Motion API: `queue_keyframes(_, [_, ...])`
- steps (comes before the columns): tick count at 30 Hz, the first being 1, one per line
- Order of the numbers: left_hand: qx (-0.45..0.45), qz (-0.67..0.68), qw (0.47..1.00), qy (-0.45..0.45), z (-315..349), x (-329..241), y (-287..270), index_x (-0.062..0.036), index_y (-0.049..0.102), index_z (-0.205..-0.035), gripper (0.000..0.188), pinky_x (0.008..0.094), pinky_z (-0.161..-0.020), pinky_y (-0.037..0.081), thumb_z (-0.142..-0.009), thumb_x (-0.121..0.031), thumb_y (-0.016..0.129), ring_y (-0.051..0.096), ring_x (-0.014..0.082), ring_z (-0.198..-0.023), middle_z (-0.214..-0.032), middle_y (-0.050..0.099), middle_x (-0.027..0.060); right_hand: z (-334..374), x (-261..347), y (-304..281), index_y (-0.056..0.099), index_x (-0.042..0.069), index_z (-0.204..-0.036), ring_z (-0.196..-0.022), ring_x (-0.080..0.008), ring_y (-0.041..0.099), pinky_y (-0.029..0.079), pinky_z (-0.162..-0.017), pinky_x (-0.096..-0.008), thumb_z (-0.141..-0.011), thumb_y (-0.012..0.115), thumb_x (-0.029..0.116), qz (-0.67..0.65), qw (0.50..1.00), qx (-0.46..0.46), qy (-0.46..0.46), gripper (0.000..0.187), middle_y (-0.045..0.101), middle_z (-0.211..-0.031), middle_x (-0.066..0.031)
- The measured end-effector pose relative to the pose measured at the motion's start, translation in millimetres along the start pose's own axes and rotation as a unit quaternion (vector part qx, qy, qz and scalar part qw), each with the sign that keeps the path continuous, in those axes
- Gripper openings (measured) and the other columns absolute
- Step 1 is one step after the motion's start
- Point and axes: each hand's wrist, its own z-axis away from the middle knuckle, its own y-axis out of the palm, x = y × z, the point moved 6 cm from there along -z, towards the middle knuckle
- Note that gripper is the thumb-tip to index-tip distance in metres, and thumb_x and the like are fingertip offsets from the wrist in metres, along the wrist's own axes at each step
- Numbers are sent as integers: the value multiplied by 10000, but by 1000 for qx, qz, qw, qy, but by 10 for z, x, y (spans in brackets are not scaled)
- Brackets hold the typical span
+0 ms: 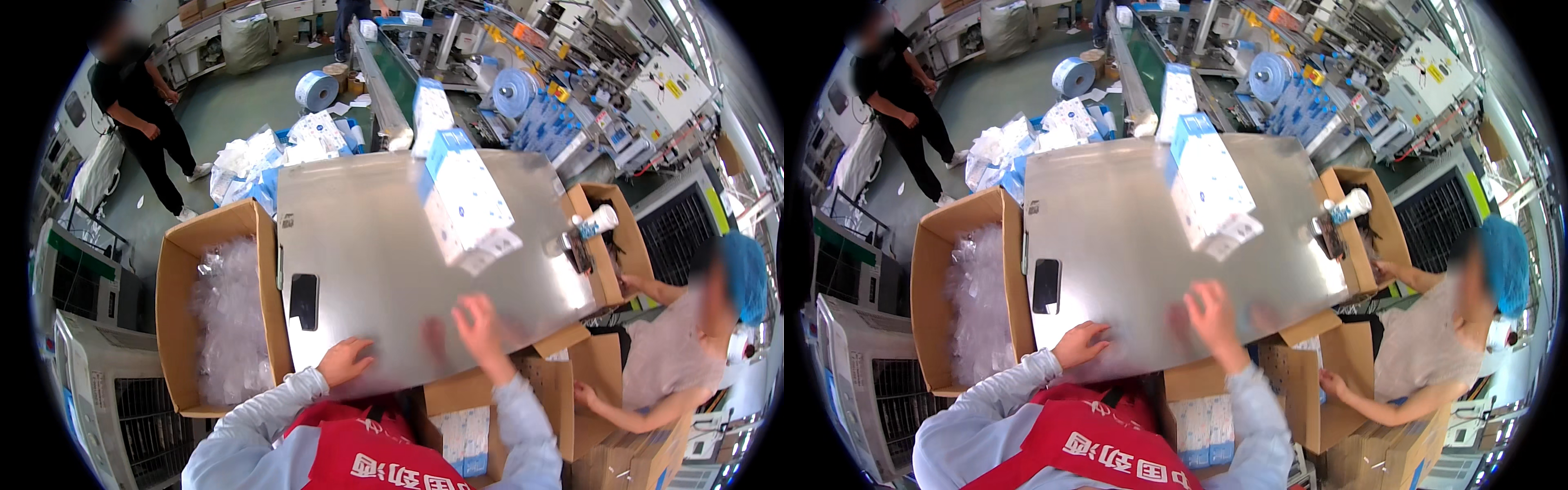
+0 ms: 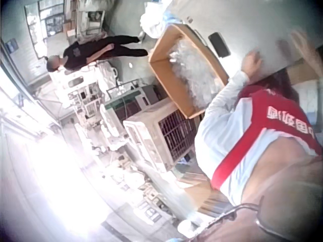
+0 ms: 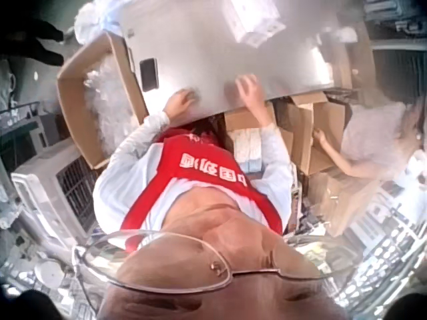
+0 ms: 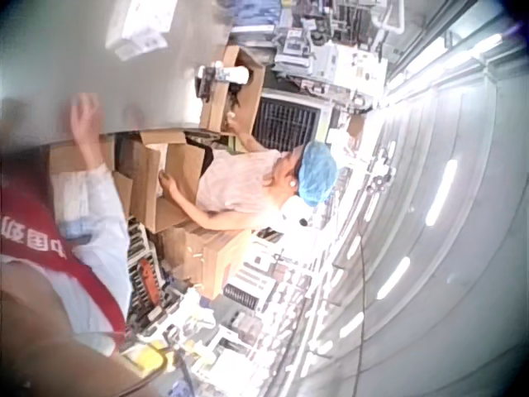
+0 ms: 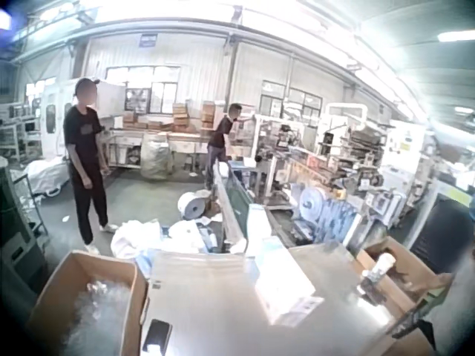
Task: The person picks up several packaged items from a metal table and places them into cardboard boxes, then slides the filled boxes onto a roller conveyor.
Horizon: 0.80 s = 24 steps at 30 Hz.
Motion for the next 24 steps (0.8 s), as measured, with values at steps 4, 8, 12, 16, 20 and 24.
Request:
queue_keyframes(4, [-13,37,999,-15,-263,163,-350,-47,552,-1207,417,414,-878,480,-861,-271,619,588,361,-994,-1092,600,183,-1762,-338,-275,403,42,-1361,-1048,-412,533,449,-886,-433,-690,805,364,292,945,-95,-112,846,531,-1157,-234])
queue_keyframes(8, [-70,29,997,30,-614,225,-627,-41,506,-1264,489,436,-917,454,-854,-275,633,544,390,-1051,-1143,568,210,-2257,-1294,146,120,-6,-1463,-1191,-462,454,360,-1024,-446,-623,826,461,159,955,170,186,1192,462,-1305,-273])
queue_keyframes(12, [-188,-10,982,27,-966,18,-1165,-51,366,-1403,681,464,-1028,364,-840,-272,679,388,409,-1269,-1368,394,242,-1808,-697,610,79,-74,-1462,-1229,-420,471,357,-1043,-454,-667,771,555,145,971,182,-51,1227,500,-1281,-314])
queue_keyframes(16, [-201,-124,971,41,-1277,-275,-1251,-101,233,-1485,916,594,-1075,207,-778,-451,698,170,536,-1343,-1526,122,252,-2203,67,798,306,-84,-1407,-1232,-394,474,416,-993,-404,-805,690,485,-37,957,262,116,912,516,-1244,-304])
queue_keyframes(20, [-237,-171,956,30,-1354,-364,-1110,-144,327,-1457,794,601,-1016,263,-743,-310,633,179,559,-1326,-1513,203,229,-2954,-461,974,547,137,-1248,-1325,-408,334,247,-1069,-595,-785,714,189,244,964,35,-96,495,411,-1396,-186])
queue_keyframes(24, [-239,-177,954,30,-1316,-419,-1073,-151,338,-1451,763,601,-1018,265,-751,-283,610,186,551,-1329,-1507,225,220,-2850,-804,1074,635,84,-880,-1339,-395,321,182,-1071,-652,-805,677,128,231,967,-25,-108,96,419,-1411,-116])
